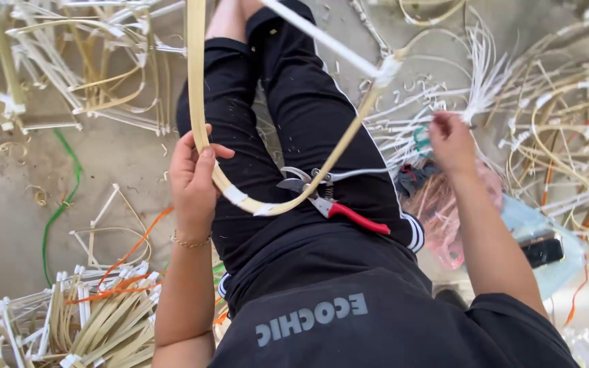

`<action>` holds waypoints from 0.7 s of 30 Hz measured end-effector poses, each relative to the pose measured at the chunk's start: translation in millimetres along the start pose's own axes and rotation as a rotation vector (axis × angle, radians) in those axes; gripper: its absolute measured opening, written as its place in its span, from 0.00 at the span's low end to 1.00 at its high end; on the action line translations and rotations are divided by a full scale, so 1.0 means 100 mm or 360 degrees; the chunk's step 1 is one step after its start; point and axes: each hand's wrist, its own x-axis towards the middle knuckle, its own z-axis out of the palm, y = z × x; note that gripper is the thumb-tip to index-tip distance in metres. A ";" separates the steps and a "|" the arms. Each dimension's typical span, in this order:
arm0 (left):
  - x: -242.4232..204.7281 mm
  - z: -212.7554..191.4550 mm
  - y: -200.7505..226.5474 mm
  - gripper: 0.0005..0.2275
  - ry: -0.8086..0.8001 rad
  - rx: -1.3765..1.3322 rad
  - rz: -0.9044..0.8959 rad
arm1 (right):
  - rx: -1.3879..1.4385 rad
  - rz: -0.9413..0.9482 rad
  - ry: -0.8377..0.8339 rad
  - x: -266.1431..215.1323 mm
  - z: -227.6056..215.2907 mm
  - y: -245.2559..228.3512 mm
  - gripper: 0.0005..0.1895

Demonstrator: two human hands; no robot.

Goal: Trimming and assembling circular bamboo or wooden frames using hand pruners.

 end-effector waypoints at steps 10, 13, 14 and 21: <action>0.00 0.25 -0.27 0.19 -0.0290 -0.0310 -0.0510 | -0.1093 -0.0125 -0.0374 -1.02 0.42 0.81 0.40; 0.00 0.31 -0.23 0.19 -0.0383 -0.0438 -0.0622 | -0.1646 0.0003 -0.0724 -0.92 0.39 0.64 0.31; 0.00 0.31 -0.23 0.19 -0.0442 -0.0515 -0.0701 | -0.1626 0.0055 -0.0825 -0.87 0.32 0.47 0.29; -0.02 0.27 -0.53 0.20 -0.0508 -0.0847 -0.0827 | 0.0904 0.0286 -0.0125 0.14 -0.34 -0.18 0.22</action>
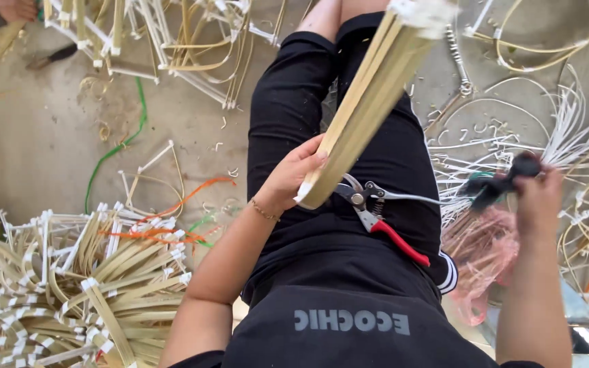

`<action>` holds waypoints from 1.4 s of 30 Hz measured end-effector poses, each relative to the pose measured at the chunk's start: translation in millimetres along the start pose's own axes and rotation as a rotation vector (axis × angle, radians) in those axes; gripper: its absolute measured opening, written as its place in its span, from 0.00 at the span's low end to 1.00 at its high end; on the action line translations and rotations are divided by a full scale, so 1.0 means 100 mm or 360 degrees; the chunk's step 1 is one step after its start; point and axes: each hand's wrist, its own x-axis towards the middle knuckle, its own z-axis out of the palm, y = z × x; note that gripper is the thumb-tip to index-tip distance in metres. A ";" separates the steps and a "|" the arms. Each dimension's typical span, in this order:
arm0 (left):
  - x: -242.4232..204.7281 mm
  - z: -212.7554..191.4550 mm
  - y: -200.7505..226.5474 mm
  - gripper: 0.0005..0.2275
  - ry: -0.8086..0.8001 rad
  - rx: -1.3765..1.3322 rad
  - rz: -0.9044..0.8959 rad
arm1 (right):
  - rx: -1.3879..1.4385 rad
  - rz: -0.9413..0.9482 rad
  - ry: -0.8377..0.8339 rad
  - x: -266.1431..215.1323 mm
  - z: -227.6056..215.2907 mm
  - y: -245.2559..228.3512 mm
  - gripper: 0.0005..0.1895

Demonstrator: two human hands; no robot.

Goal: Trimming and assembling circular bamboo or wooden frames using hand pruners.

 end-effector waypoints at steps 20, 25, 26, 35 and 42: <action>-0.07 -0.16 0.01 0.16 -0.0388 -0.0324 0.0119 | -0.0020 -0.0182 -0.1012 -0.61 3.01 -1.78 0.12; -0.24 0.21 0.38 0.24 0.0035 -0.0353 -0.0096 | -0.0046 -0.0306 -0.0958 -0.66 3.07 -1.76 0.10; -0.17 0.06 0.20 0.22 0.0042 -0.0462 -0.0095 | -0.0075 -0.0342 -0.0995 -0.70 3.09 -1.74 0.11; -0.16 0.08 0.07 0.20 -0.0097 -0.0389 0.0016 | -0.0520 -0.0851 -0.0653 -0.56 3.04 -2.12 0.21; -0.11 -0.02 0.05 0.16 -0.0146 -0.0497 0.0015 | -0.0657 -0.0510 -0.0529 -0.42 3.05 -2.39 0.30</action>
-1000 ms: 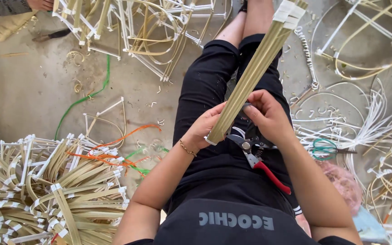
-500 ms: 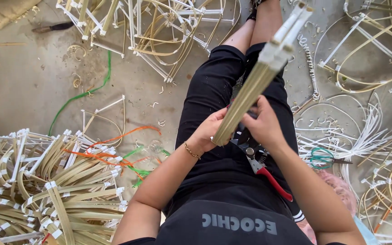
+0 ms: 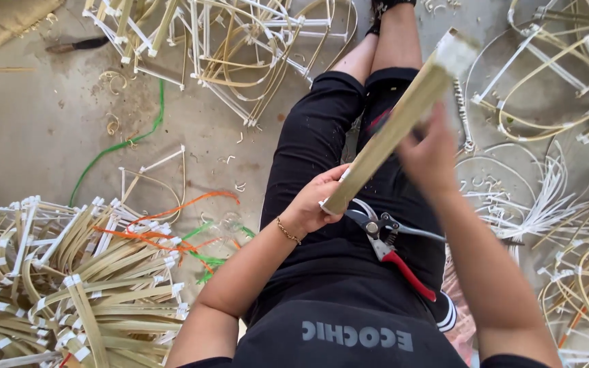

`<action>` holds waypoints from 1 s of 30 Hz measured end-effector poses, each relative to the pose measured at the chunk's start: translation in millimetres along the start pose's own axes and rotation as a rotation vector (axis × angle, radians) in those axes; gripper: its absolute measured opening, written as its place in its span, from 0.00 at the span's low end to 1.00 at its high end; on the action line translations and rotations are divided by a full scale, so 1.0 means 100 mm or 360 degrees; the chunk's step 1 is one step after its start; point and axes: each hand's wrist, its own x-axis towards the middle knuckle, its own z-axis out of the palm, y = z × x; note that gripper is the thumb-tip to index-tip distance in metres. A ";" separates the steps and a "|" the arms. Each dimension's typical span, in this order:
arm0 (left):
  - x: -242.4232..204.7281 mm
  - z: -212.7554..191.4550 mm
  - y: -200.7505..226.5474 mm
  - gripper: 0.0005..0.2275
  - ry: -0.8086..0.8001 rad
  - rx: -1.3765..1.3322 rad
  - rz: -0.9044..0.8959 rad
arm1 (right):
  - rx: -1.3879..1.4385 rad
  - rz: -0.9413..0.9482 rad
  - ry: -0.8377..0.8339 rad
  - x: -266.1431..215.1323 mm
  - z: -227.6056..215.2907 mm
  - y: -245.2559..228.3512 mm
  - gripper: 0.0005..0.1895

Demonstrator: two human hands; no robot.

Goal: Trimming and assembling circular bamboo or wooden frames using hand pruners.

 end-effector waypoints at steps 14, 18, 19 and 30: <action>-0.15 0.17 0.10 0.21 0.0072 0.0154 0.0004 | -0.0191 0.0075 0.0073 0.42 -0.39 -0.18 0.20; -0.10 0.06 0.07 0.20 0.0084 0.0103 0.0011 | -0.0312 -0.0429 -0.0012 0.26 -0.13 0.14 0.21; -0.06 0.00 0.06 0.20 0.0074 0.0107 0.0027 | -0.0316 -0.0447 -0.0008 0.21 -0.01 0.28 0.21; 0.04 -0.03 0.04 0.18 0.0160 0.0228 0.0124 | -0.0365 -0.0471 -0.0384 0.37 0.00 0.67 0.21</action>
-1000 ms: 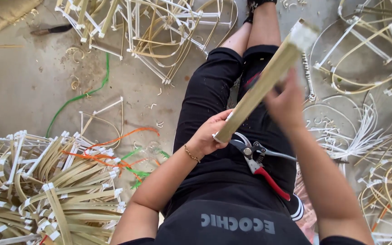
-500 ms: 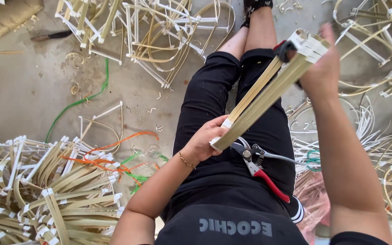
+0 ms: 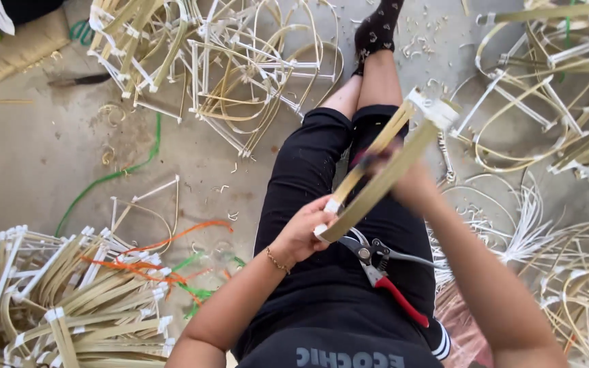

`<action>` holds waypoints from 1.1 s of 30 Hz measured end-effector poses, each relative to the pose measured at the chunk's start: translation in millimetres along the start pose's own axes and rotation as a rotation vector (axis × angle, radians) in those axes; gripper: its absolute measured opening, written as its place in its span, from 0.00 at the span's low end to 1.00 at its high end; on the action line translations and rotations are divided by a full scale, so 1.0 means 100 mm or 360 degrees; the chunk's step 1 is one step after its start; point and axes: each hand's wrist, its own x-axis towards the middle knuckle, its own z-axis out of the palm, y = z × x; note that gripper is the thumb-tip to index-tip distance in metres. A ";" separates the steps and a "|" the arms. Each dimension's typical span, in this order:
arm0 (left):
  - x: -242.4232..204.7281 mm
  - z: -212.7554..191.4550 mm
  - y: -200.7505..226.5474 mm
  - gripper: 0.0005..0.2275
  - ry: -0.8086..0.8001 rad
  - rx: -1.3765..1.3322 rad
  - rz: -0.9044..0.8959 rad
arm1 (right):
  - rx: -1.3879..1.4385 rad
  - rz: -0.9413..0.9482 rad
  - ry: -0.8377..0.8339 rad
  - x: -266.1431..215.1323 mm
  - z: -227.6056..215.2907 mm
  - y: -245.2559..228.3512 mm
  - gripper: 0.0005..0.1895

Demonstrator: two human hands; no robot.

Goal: Trimming and assembling circular bamboo or wooden frames using hand pruners.

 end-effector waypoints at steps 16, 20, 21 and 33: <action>-0.37 0.14 0.25 0.18 0.0733 0.1788 0.2078 | 0.1806 0.0503 -0.0010 -0.60 0.26 -0.16 0.18; -0.42 0.26 0.29 0.28 -0.0042 0.1490 0.1621 | 0.1417 0.0755 0.0101 -0.53 0.28 -0.30 0.12; -0.42 0.32 0.27 0.32 -0.0124 0.1143 0.1451 | 0.1304 0.0850 0.0127 -0.57 0.31 -0.28 0.12; 0.03 -0.29 -0.13 0.30 -0.0414 -0.0130 -0.0054 | 0.1083 0.0192 0.0212 -0.69 0.39 0.07 0.09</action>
